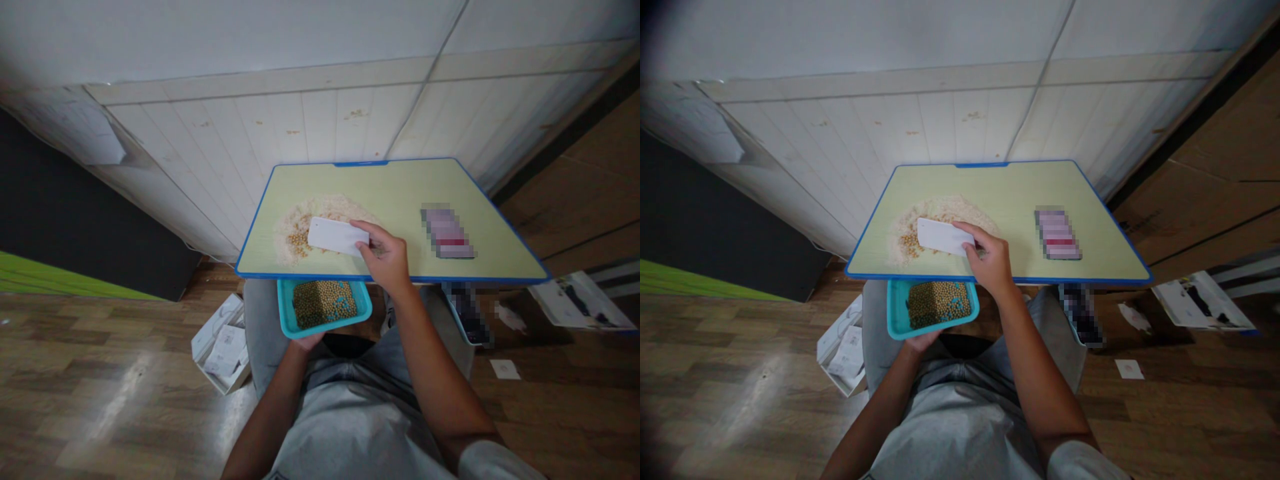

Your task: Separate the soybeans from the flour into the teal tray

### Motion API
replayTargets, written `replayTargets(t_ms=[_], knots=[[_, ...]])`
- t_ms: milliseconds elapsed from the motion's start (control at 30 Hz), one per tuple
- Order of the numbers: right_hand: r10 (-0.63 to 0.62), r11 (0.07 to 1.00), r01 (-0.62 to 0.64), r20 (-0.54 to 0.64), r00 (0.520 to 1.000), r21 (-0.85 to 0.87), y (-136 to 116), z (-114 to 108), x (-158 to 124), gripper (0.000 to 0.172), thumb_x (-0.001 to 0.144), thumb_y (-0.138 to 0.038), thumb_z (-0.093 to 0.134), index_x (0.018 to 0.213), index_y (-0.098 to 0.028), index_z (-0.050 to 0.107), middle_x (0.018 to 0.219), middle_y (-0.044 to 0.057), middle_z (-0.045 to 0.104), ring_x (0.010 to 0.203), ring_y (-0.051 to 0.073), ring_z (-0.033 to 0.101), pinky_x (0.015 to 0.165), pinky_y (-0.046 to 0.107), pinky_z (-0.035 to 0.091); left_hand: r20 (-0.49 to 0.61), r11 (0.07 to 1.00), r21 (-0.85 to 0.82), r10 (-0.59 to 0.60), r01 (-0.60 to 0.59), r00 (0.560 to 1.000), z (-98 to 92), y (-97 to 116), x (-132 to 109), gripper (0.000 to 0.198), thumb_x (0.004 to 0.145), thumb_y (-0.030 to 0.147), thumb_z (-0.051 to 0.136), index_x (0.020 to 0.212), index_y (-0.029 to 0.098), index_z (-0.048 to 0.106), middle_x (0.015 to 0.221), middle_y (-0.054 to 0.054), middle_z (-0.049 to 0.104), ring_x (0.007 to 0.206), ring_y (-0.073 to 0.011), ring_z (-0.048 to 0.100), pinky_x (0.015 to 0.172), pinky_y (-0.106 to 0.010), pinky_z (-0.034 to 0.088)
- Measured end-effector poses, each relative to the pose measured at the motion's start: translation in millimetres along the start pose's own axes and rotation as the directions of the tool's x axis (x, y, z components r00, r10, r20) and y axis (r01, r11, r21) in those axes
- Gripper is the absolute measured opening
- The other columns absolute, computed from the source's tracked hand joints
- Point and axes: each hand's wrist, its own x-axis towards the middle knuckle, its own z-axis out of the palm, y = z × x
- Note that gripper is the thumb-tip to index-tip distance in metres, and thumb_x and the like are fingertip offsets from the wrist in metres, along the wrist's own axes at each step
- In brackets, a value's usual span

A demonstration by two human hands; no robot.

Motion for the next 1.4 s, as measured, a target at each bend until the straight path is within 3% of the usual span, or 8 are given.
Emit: replayTargets(t_ms=[167,567,733,1000,1267,1400], knots=[[0.019,1.0,-0.018,0.004,1.0,-0.012,0,0,0,0.049,0.09,-0.015,0.063,0.133,-0.033,0.076,0.134,0.0,0.079,0.12,0.025,0.076,0.097,0.044,0.065,0.057,1.0,-0.003,-0.02,0.021,0.998,-1.8,1,1,0.058,0.109,0.048,0.029,0.144,0.028,0.071,0.16,-0.006,0.061,0.157,-0.0334,0.044,0.131,-0.065,0.029],[-0.003,1.0,0.003,-0.007,1.0,-0.003,-3,0,-1,0.047,0.091,-0.015,0.062,0.132,-0.032,0.076,0.131,0.0,0.081,0.115,0.023,0.078,0.092,0.042,0.065,0.007,1.0,-0.011,0.007,-0.007,1.0,0.1,0,-1,0.059,0.11,0.047,0.027,0.141,0.027,0.073,0.157,-0.006,0.064,0.158,-0.0331,0.043,0.131,-0.067,0.027],[0.001,1.0,-0.001,-0.007,1.0,-0.024,-4,-1,-1,0.047,0.091,-0.015,0.062,0.132,-0.031,0.076,0.132,0.0,0.08,0.116,0.023,0.077,0.094,0.042,0.065,0.036,1.0,-0.013,0.001,-0.001,0.999,2.5,1,-1,0.059,0.109,0.049,0.028,0.141,0.027,0.073,0.159,-0.004,0.062,0.158,-0.0327,0.043,0.131,-0.065,0.028],[0.005,1.0,-0.005,-0.008,1.0,-0.027,-5,-1,-2,0.046,0.091,-0.016,0.063,0.131,-0.033,0.077,0.133,-0.001,0.08,0.118,0.024,0.076,0.094,0.043,0.065,0.037,1.0,-0.001,-0.004,0.004,0.999,-8.1,0,3,0.061,0.109,0.051,0.027,0.137,0.025,0.076,0.161,-0.003,0.06,0.159,-0.0334,0.041,0.133,-0.061,0.026],[0.024,0.999,-0.024,-0.004,1.0,-0.042,-7,-2,-1,0.047,0.09,-0.015,0.063,0.131,-0.033,0.077,0.133,-0.001,0.08,0.117,0.024,0.076,0.097,0.043,0.065,0.044,1.0,-0.018,-0.001,0.002,0.999,-27.2,3,5,0.06,0.108,0.051,0.028,0.138,0.028,0.074,0.164,-0.003,0.057,0.162,-0.029,0.036,0.134,-0.057,0.02],[0.01,0.999,-0.01,-0.001,1.0,-0.036,-6,-2,-2,0.047,0.09,-0.015,0.063,0.131,-0.033,0.077,0.132,-0.001,0.08,0.112,0.023,0.078,0.093,0.043,0.065,0.047,1.0,-0.023,0.0,0.001,0.999,-25.3,3,4,0.062,0.109,0.052,0.025,0.137,0.027,0.075,0.161,-0.003,0.06,0.162,-0.029,0.036,0.134,-0.058,0.019]])
